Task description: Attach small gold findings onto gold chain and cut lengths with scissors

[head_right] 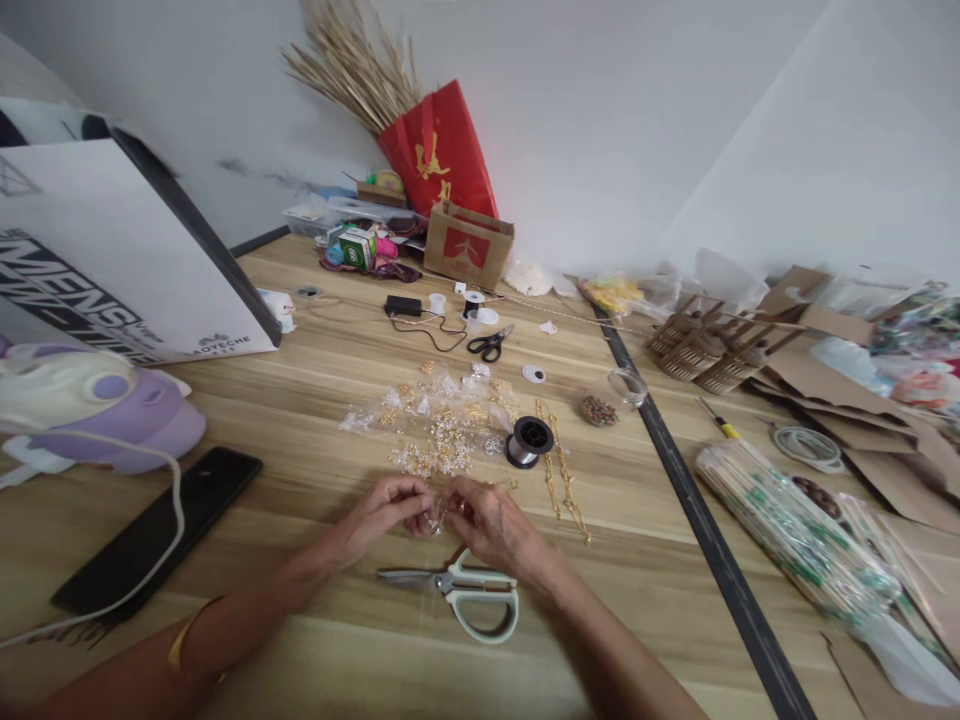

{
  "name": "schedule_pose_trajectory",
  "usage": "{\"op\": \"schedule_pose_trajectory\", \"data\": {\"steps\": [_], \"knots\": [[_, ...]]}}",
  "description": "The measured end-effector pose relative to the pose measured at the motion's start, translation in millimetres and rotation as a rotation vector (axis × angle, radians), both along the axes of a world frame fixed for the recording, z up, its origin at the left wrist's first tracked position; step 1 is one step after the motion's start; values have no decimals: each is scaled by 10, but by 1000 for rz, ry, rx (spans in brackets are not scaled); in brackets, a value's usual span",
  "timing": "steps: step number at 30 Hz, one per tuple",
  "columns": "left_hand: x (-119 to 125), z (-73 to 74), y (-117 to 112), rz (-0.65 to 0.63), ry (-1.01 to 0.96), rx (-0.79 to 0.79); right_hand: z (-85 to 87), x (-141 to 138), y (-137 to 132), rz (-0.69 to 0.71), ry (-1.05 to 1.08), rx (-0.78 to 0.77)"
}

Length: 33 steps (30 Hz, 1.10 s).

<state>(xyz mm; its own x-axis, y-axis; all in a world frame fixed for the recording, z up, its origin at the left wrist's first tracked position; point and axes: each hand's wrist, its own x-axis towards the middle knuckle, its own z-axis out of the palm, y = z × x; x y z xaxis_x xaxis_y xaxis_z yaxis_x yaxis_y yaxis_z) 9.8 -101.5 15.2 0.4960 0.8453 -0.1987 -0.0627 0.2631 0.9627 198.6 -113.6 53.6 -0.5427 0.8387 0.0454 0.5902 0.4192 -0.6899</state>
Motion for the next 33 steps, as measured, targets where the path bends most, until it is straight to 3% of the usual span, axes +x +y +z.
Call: {"op": "schedule_pose_trajectory", "data": {"steps": [7,12,24,33], "knots": [[12,-54,-5,-10,40,49,79,18,11,7,-33,75],[24,-85,-38,-53,117,140,42,16,12,15,-11,136],[57,0,-101,-76,402,368,-24,-47,-27,95,39,140],[55,-24,-103,-81,372,416,-46,-91,-31,106,88,125]]}}
